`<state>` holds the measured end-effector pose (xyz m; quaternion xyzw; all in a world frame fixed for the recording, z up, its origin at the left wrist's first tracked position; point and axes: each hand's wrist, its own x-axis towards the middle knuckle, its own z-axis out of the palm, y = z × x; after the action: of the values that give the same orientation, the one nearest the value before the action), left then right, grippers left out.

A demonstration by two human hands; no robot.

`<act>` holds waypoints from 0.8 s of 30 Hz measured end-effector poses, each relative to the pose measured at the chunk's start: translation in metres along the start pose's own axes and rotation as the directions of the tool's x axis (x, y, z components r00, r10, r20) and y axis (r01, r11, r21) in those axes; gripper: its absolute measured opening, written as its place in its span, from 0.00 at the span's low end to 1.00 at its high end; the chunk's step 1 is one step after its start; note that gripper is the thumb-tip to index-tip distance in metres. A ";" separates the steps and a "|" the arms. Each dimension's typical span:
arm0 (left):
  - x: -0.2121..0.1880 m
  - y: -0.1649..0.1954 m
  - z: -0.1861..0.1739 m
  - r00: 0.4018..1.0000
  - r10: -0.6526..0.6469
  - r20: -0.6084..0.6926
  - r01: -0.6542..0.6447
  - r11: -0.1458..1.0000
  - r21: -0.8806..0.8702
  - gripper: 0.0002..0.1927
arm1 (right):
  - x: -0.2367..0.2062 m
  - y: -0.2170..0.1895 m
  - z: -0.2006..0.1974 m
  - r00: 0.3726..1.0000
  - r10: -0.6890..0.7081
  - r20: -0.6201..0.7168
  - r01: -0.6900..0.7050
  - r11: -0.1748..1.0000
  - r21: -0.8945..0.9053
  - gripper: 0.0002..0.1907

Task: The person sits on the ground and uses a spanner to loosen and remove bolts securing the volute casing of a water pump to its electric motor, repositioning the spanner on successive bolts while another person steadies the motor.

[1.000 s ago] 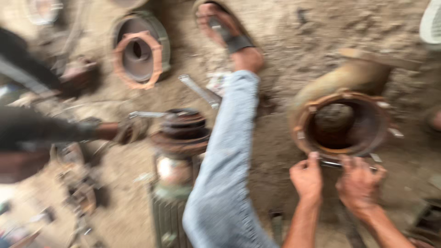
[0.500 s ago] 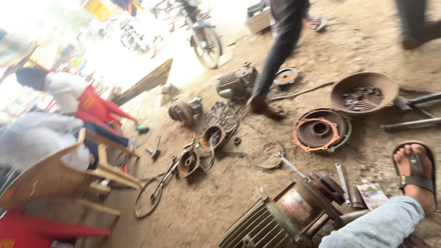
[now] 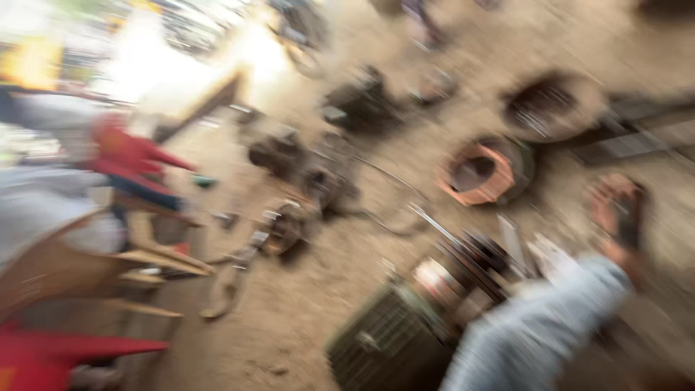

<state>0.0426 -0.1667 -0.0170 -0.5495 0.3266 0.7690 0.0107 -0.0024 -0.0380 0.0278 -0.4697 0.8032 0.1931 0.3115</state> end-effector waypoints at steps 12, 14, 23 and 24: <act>0.009 -0.282 -0.030 0.937 -0.327 -0.122 0.315 0.943 -0.110 0.14 | -0.011 0.068 0.077 0.969 -0.242 0.052 0.247 0.960 -0.133 0.30; 0.008 -0.283 -0.026 0.935 -0.336 -0.115 0.319 0.936 -0.148 0.14 | -0.015 0.064 0.058 0.958 -0.283 0.049 0.286 0.952 -0.111 0.29; 0.009 -0.287 -0.014 0.913 -0.406 -0.048 0.379 0.885 -0.271 0.13 | -0.033 0.075 0.079 0.963 -0.254 -0.087 0.247 0.966 -0.079 0.24; 0.007 -0.285 -0.013 0.907 -0.420 -0.037 0.393 0.874 -0.286 0.13 | -0.038 0.075 0.083 0.960 -0.247 -0.129 0.243 0.969 -0.046 0.23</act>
<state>0.1579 0.0482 -0.1655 -0.6389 0.0952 0.7591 0.0808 -0.0279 0.0732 -0.0057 -0.5820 0.7550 0.1330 0.2712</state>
